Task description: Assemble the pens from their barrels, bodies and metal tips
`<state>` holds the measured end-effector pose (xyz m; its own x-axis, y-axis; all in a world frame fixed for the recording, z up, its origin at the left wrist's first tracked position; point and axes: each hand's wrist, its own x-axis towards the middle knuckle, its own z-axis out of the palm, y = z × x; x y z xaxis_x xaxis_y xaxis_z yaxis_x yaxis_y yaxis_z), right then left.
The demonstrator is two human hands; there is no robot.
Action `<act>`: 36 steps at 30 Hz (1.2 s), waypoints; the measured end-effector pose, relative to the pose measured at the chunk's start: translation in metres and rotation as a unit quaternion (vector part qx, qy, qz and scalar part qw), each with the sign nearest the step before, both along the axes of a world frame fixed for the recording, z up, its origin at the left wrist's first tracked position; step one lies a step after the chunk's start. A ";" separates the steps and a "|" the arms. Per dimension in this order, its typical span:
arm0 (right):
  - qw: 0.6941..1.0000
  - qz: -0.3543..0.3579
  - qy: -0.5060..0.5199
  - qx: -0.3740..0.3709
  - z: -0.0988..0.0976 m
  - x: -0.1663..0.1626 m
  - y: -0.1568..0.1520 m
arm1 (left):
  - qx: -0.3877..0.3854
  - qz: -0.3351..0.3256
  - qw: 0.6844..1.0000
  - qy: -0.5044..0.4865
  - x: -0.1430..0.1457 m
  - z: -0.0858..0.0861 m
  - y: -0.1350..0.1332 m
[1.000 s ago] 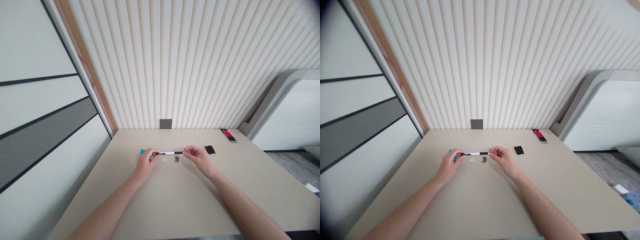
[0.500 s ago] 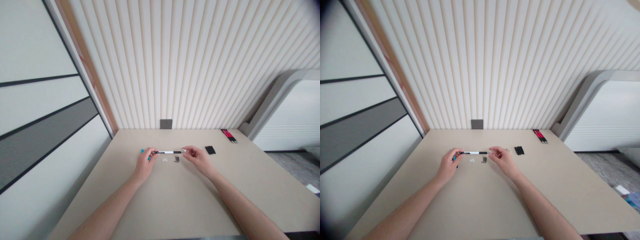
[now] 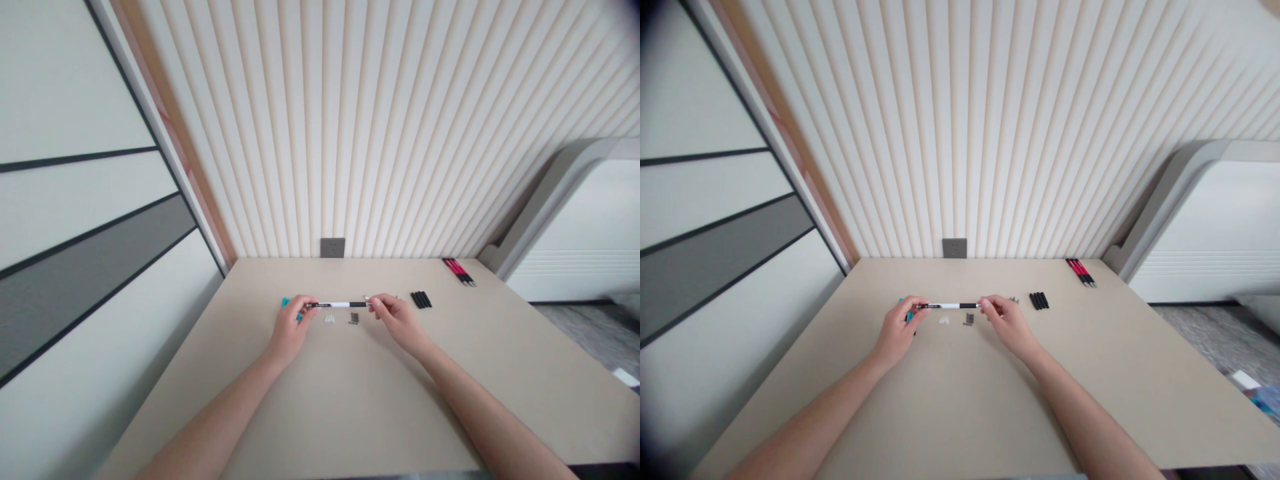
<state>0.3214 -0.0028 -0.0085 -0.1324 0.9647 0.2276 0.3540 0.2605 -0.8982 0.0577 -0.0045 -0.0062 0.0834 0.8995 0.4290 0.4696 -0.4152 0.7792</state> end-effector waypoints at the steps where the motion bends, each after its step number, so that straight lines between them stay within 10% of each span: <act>1: 1.000 0.002 0.006 0.005 0.000 0.000 0.000 | -0.003 0.004 1.000 -0.003 0.000 0.000 0.000; 30: 0.985 0.060 -0.118 0.108 0.006 0.004 -0.004 | -0.026 -0.014 1.000 -0.001 -0.001 0.001 -0.001; 36: 0.977 0.172 -0.124 0.027 0.017 0.011 -0.009 | -0.034 -0.045 0.998 0.015 -0.003 0.002 -0.001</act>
<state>0.3324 -0.0121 0.0085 -0.5035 0.8413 0.1968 0.4429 0.4469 -0.7772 0.0542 -0.0052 -0.0042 0.1759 0.9150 0.3631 0.4560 -0.4026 0.7937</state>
